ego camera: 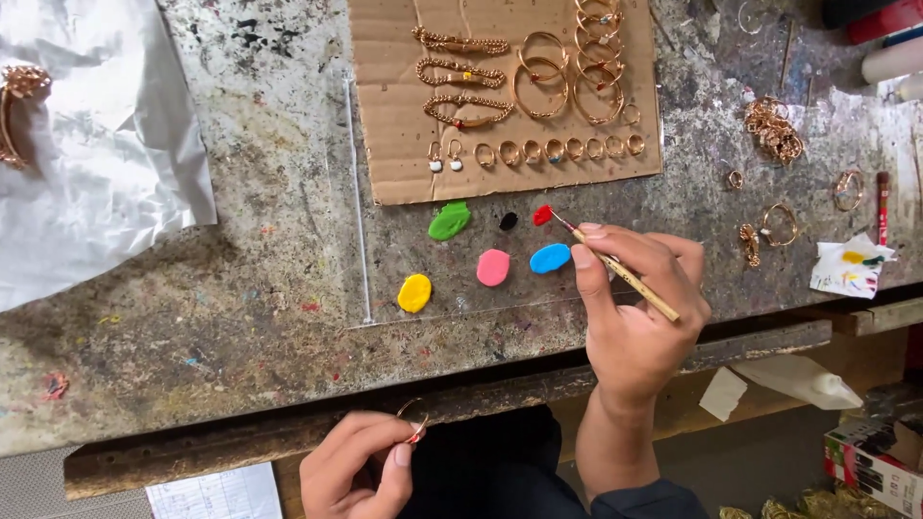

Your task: Painting small details on jewelry components using a fine brush and various colors of paint.

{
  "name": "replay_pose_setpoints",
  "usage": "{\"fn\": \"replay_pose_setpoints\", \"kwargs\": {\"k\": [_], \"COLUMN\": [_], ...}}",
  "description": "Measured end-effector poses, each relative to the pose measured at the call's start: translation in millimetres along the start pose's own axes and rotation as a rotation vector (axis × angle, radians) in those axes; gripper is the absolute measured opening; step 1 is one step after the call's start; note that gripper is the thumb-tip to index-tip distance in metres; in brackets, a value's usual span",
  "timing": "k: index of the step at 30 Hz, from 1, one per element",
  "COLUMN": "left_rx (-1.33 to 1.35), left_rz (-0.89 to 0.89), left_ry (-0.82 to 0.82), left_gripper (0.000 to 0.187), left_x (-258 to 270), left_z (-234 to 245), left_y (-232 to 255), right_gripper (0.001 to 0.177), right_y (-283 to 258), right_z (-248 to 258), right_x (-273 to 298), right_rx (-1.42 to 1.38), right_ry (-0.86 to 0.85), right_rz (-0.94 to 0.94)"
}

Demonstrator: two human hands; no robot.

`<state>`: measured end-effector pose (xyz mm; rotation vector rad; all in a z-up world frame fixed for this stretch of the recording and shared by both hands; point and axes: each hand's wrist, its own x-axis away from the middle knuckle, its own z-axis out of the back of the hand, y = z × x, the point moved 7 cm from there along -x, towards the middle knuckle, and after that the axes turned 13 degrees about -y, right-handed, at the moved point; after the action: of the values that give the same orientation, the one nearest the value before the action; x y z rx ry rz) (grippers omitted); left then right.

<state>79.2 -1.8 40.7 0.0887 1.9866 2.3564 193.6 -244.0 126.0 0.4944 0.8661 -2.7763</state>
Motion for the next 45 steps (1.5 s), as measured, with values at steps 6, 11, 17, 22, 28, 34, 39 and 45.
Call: {"fn": "replay_pose_setpoints", "kwargs": {"k": [6,11,17,22,28,34,39,45], "left_rx": [0.003,0.007,0.041,0.065,0.042,0.039,0.021,0.02], "left_rz": [0.014,-0.028,-0.012,-0.012,-0.008,-0.022,-0.033,-0.052], "left_ry": [0.027,0.032,0.01,-0.002,-0.035,-0.072,-0.093,-0.104], "left_gripper": [0.011,0.011,0.01,0.01,0.011,0.011,0.011,0.011], "left_x": [0,-2,-2,-2,0,-1,-2,-3], "left_z": [-1,-1,5,11,11,8,8,9], "left_y": [-3,-4,-5,-3,-7,-7,-8,-8], "right_gripper": [0.012,0.012,0.014,0.028,0.013,0.009,0.01,0.009], "right_y": [6,3,2,-24,-68,-63,-68,-67], "right_z": [-4,-4,-8,-30,-72,-74,-76,-78], "right_x": [1,1,23,63,79,85,83,88], "right_rx": [-0.016,-0.029,-0.265,-0.777,-0.973,-0.762,-0.676,-0.628], "right_ry": [-0.005,-0.003,0.191,0.036,-0.491,-0.425,-0.435,-0.426], "right_rz": [0.002,-0.013,0.07,0.143,0.12,0.05,0.076,0.094]}}
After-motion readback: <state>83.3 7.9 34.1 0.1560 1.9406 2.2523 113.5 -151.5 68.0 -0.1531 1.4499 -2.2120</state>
